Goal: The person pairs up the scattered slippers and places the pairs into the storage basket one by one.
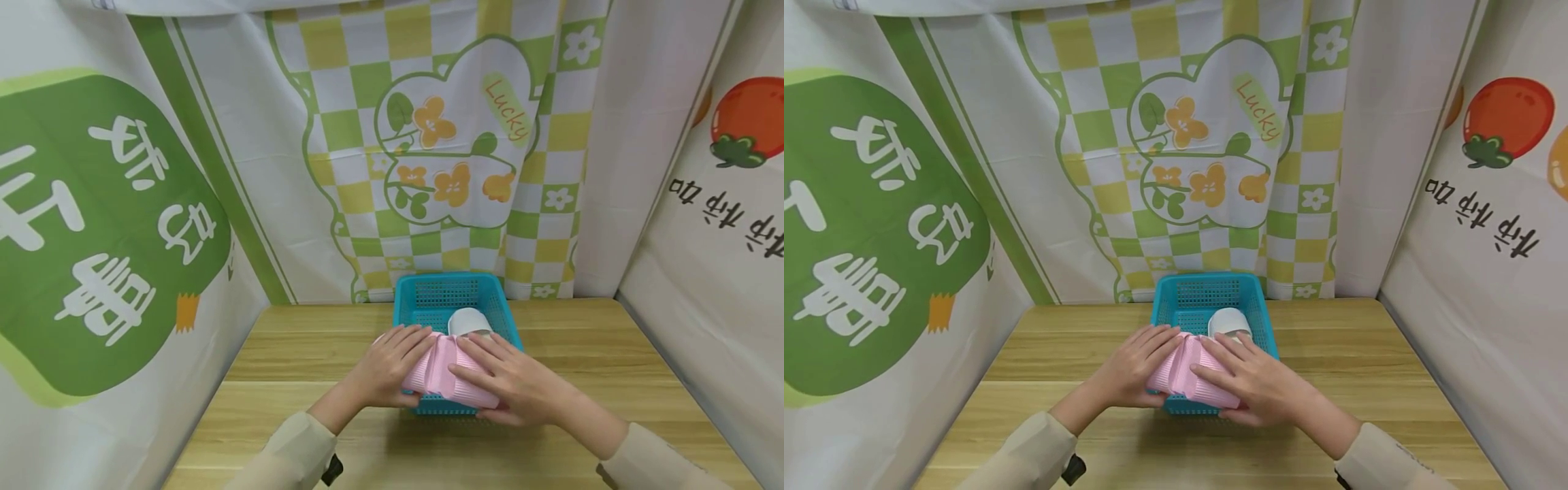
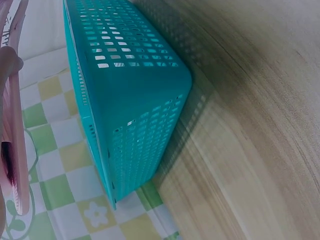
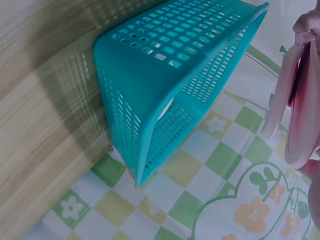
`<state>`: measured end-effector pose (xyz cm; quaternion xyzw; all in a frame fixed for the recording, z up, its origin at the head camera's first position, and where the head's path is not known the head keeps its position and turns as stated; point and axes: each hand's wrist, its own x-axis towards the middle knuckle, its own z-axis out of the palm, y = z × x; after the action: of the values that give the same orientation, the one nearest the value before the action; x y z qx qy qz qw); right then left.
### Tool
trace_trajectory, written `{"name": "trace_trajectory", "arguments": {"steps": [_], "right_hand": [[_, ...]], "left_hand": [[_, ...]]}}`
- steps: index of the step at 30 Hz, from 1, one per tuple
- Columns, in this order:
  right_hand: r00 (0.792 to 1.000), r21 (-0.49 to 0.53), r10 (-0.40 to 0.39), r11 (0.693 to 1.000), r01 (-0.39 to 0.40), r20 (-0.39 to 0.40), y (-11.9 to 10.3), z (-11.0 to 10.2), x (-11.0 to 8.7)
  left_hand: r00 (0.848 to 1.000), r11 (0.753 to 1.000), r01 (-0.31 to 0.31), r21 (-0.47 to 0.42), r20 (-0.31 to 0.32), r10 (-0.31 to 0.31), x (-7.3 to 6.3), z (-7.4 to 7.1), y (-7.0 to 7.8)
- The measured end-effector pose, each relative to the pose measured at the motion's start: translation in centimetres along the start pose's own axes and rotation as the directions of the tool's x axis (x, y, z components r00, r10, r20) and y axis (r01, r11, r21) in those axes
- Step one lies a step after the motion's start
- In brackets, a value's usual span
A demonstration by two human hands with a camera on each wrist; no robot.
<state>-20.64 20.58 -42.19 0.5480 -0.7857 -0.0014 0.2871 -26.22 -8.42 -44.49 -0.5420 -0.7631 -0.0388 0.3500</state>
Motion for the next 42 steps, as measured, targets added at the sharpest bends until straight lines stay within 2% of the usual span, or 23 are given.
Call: {"name": "trace_trajectory", "arguments": {"steps": [7,20,28,36,42], "right_hand": [[1.0,0.02,0.001,1.0,-0.001,0.007,-0.27,0.13,0.02],[1.0,-0.016,0.0,1.0,0.0,-0.008,-0.47,0.4,0.03],[1.0,-0.047,0.005,0.999,-0.005,-0.011,-0.64,0.61,0.03],[1.0,-0.078,0.019,0.997,-0.02,-0.015,-0.93,0.59,0.19],[0.999,-0.104,0.02,0.994,-0.024,-0.041,-1.01,0.65,0.26]], "left_hand": [[1.0,1.0,-0.008,-0.009,-0.01,0.008,-0.02,0.14,0.13],[1.0,1.0,-0.009,-0.006,-0.002,0.009,-0.07,0.37,0.13],[0.999,1.0,-0.016,-0.001,0.037,0.016,-0.09,0.6,-0.05],[0.996,1.0,0.011,-0.017,0.093,-0.009,0.06,0.45,0.01],[0.995,1.0,0.012,-0.01,0.098,-0.011,0.2,0.36,-0.05]]}}
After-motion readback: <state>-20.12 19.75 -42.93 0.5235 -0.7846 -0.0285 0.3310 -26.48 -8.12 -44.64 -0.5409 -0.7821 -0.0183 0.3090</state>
